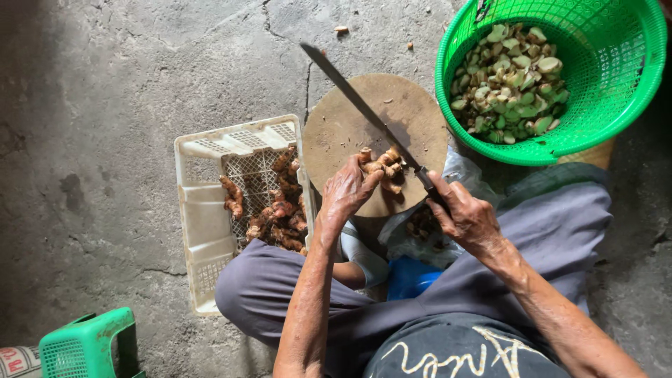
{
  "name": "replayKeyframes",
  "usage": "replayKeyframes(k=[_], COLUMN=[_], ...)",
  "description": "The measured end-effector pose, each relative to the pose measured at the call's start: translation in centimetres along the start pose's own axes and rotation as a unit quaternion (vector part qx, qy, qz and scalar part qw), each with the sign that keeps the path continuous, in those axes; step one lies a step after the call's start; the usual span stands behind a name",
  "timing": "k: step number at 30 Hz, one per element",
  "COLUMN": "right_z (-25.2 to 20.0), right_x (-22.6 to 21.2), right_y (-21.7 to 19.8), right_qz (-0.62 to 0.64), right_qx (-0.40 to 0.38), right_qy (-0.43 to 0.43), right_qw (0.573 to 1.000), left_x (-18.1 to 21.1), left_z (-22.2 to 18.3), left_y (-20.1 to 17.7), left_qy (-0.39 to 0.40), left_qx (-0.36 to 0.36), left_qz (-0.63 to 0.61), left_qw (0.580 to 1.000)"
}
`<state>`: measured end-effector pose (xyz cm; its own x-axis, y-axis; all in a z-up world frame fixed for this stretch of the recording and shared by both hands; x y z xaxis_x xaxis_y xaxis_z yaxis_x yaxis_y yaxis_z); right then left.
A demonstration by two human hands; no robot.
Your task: The person sits on the floor and uses a large knife to chop ginger roots on a round wooden board. They pick ginger from a white crate, slice it into pieces, and place the chopped pieces into a green basket.
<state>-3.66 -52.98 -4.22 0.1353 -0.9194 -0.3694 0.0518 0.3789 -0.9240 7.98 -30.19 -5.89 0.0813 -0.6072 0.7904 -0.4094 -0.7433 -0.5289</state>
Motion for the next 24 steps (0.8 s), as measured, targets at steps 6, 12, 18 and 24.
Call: replayKeyframes(k=[6,12,18,24], right_z=[1.1,-0.1,1.3,0.7], right_x=[0.2,-0.2,-0.7,-0.8], right_y=[0.5,-0.7,1.7,-1.3], right_qz=[-0.02,0.026,-0.081,0.02], right_qx=[-0.045,0.012,-0.087,0.006], right_qy=[-0.042,-0.025,-0.034,-0.068], right_qw=[0.998,0.999,0.992,0.997], left_x=[0.4,-1.0,-1.2,-3.5], left_z=[-0.5,-0.3,-0.7,-1.3], left_y=[-0.3,-0.1,-0.8,-0.7], left_qy=[0.007,-0.057,0.007,-0.04], left_qx=[0.006,-0.017,0.011,-0.006], left_qz=[-0.015,0.007,-0.024,-0.044], left_qw=[1.0,0.998,1.0,0.998])
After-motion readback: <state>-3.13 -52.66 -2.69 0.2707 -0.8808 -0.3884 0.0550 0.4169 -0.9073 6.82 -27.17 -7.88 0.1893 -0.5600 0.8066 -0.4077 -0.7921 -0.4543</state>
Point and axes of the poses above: each hand's wrist, its own z-axis towards the middle knuckle, its own y-axis out of the palm, x = y × z, the point moved 6 cm from there along z, towards the middle knuckle, and after that the axes turned 14 degrees about -z, right-handed, at the moved point
